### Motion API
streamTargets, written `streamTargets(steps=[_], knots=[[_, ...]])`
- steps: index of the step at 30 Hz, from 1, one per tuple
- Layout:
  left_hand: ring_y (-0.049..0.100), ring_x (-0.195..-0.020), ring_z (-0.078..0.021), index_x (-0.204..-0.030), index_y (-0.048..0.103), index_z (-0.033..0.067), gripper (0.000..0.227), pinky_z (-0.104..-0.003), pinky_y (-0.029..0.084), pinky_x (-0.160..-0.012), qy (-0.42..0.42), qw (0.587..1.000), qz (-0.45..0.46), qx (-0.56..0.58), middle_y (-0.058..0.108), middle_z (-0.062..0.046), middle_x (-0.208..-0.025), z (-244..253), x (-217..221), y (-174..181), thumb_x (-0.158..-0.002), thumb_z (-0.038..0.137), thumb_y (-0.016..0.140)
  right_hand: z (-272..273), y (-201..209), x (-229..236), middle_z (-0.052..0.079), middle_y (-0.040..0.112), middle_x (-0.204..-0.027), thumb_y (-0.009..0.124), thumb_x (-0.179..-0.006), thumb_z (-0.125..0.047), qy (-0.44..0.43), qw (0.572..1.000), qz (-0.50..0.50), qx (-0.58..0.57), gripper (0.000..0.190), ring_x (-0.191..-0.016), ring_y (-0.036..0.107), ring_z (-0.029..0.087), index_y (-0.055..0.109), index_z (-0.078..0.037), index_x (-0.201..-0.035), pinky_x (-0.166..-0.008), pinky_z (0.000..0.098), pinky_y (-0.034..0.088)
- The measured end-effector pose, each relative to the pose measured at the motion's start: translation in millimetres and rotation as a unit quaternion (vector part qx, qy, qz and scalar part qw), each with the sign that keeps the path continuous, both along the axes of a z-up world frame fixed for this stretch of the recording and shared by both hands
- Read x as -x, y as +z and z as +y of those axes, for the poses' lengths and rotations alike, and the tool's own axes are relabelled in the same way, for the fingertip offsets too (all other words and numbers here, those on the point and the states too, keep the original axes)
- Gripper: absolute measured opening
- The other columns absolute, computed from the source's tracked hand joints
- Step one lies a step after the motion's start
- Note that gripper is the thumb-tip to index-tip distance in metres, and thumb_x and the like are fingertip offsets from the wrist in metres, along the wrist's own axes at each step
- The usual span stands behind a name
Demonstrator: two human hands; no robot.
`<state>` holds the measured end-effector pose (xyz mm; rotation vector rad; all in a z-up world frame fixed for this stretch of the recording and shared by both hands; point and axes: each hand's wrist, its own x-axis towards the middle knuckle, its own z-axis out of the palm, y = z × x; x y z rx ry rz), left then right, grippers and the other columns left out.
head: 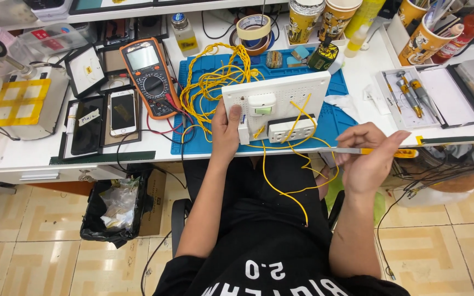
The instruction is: The person works on a white breadboard setup, using a yellow screwdriver to tighten connections on a power strip and other components. They then pick up a small, patterned electronic device, plug it into the breadboard, and observe a purple light emitted from the device.
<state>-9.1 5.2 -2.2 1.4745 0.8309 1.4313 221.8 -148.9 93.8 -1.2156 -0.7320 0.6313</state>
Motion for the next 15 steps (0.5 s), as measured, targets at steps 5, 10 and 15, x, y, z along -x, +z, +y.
streamTargets(steps=[5, 10, 15], knots=[[0.073, -0.116, -0.0178, -0.165, 0.055, 0.0121, 0.048, -0.043, 0.062, -0.105, 0.018, 0.999, -0.019, -0.044, 0.077, -0.013, -0.123, -1.7, -4.8, 1.3, -0.124, 0.036, 0.054, 19.0, -28.4, 5.7, 0.023, 0.074, -0.083, 0.033, -0.12, -0.043, 0.056, 0.993, -0.041, -0.094, 0.066, -0.057, 0.073, 0.024, 0.074, 0.006, -0.105, -0.05, 0.0293, 0.063], [0.071, -0.118, -0.0152, -0.165, 0.054, 0.0132, 0.048, -0.042, 0.062, -0.105, 0.022, 0.998, -0.009, -0.052, 0.077, -0.012, -0.126, -0.5, -6.9, -0.1, -0.124, 0.038, 0.053, 20.5, -11.1, 21.4, 0.029, 0.08, -0.097, 0.066, -0.115, -0.006, 0.083, 0.987, -0.099, -0.095, 0.02, -0.078, 0.083, 0.033, 0.077, 0.009, -0.111, -0.059, 0.0363, 0.07], [0.074, -0.116, -0.016, -0.165, 0.054, 0.015, 0.048, -0.042, 0.063, -0.104, 0.023, 0.998, -0.012, -0.052, 0.077, -0.01, -0.126, -3.1, -6.5, 2.5, -0.124, 0.04, 0.054, 24.1, -13.4, 30.0, 0.026, 0.079, -0.103, 0.07, -0.111, 0.001, 0.125, 0.975, -0.135, -0.127, 0.012, -0.088, 0.084, 0.034, 0.077, 0.009, -0.117, -0.065, 0.0379, 0.07]])
